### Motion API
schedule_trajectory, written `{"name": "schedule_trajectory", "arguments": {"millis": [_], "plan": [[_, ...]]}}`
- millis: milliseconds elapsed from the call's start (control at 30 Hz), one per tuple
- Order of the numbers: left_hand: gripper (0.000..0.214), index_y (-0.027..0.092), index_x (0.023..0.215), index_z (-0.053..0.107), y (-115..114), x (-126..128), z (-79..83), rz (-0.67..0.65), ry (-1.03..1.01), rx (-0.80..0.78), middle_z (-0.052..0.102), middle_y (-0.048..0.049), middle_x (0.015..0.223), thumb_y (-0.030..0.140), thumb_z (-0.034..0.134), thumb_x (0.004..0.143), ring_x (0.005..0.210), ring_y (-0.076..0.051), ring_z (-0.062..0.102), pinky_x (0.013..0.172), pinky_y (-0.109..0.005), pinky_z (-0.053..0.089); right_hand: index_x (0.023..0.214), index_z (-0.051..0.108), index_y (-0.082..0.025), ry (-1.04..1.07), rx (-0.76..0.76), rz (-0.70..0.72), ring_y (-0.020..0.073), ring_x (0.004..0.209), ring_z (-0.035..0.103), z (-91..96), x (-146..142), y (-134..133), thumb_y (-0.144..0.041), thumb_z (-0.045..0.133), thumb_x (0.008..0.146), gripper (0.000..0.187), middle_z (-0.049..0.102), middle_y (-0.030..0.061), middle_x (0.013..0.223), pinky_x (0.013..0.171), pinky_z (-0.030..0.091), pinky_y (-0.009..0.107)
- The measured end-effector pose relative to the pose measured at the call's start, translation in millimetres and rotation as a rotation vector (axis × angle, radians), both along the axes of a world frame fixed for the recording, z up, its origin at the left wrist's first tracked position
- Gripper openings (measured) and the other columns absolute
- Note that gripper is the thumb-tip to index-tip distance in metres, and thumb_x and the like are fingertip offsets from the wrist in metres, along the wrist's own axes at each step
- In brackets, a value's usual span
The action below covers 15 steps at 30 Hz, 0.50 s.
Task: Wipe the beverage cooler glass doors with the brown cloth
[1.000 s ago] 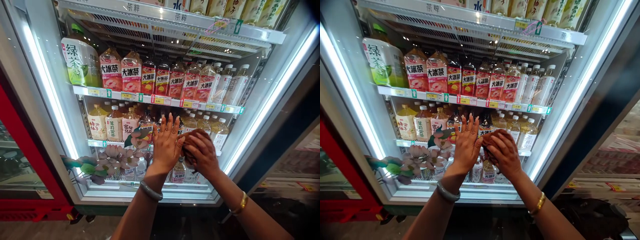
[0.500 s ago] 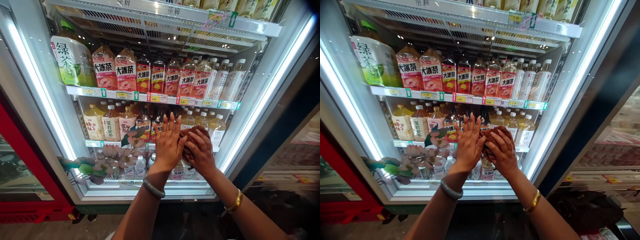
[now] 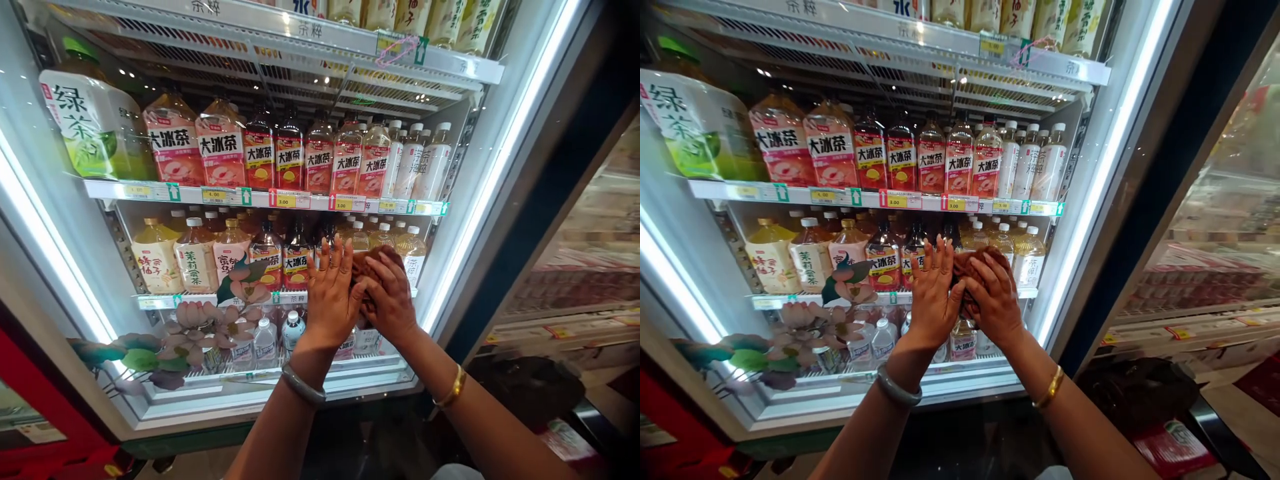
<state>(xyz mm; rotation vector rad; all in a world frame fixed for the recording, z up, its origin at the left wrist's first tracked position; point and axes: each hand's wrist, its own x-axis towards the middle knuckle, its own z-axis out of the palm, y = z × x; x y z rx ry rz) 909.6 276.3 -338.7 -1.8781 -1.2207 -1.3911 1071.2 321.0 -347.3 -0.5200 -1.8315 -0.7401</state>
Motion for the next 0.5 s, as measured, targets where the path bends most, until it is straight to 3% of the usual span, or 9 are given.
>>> {"name": "schedule_trajectory", "arguments": {"millis": [67, 167, 233, 300, 400, 500], "plan": [[0.071, 0.026, 0.168, 0.006, -1, 1, 0.4, 0.006, 0.013, -0.017, 0.019, -0.0094, 0.174, 0.046, 0.036, 0.107, 0.164, -0.025, 0.004, 0.133, -0.057, 0.000, 0.121, 0.063, -0.027, 0.019, -0.014, -0.028, 0.0329, 0.147, 0.044, -3.2, 22, 7, -0.025, 0.070, 0.087, 0.034, 0.057, 0.0095, 0.145, 0.121, 0.043, 0.056], [0.070, 0.027, 0.167, 0.007, -1, 4, 1.1, 0.021, 0.020, -0.038, 0.019, -0.0082, 0.174, 0.045, 0.038, 0.107, 0.164, -0.025, 0.004, 0.132, -0.058, -0.006, 0.119, 0.063, -0.024, 0.253, -0.022, -0.078, 0.0364, 0.143, 0.047, 19.2, 36, 18, -0.024, 0.073, 0.082, 0.038, 0.056, 0.0123, 0.143, 0.120, 0.041, 0.062], [0.070, 0.027, 0.167, 0.008, 0, 8, 1.4, 0.021, 0.022, -0.026, 0.017, -0.0081, 0.174, 0.044, 0.039, 0.107, 0.164, -0.025, 0.003, 0.131, -0.057, -0.009, 0.122, 0.062, -0.022, 0.380, -0.013, -0.098, 0.0374, 0.140, 0.049, 37.7, 26, 19, -0.023, 0.073, 0.081, 0.043, 0.055, 0.0148, 0.142, 0.120, 0.038, 0.064], [0.069, 0.025, 0.167, 0.009, 2, 11, 1.5, 0.017, 0.019, 0.000, 0.018, -0.0085, 0.174, 0.043, 0.039, 0.107, 0.164, -0.023, 0.002, 0.131, -0.054, -0.011, 0.125, 0.062, -0.022, 0.345, -0.010, -0.073, 0.0367, 0.144, 0.046, 45.0, 7, 14, -0.022, 0.071, 0.083, 0.043, 0.054, 0.0149, 0.144, 0.123, 0.037, 0.062], [0.069, 0.023, 0.167, 0.007, 5, 14, 2.0, 0.010, -0.007, 0.015, 0.018, -0.0102, 0.174, 0.043, 0.037, 0.108, 0.164, -0.023, 0.001, 0.131, -0.053, -0.010, 0.127, 0.062, -0.024, 0.168, 0.002, 0.011, 0.0318, 0.149, 0.041, 26.1, -15, 3, -0.020, 0.065, 0.089, 0.037, 0.054, 0.0112, 0.147, 0.125, 0.039, 0.055], [0.068, 0.024, 0.167, 0.009, 6, 16, 2.6, 0.015, -0.004, 0.005, 0.016, -0.0102, 0.174, 0.044, 0.036, 0.108, 0.164, -0.025, 0.001, 0.131, -0.056, -0.011, 0.126, 0.062, -0.025, 0.081, -0.001, 0.025, 0.0301, 0.149, 0.042, -6.0, -5, 1, -0.020, 0.066, 0.089, 0.038, 0.056, 0.0102, 0.145, 0.125, 0.040, 0.053]]}}
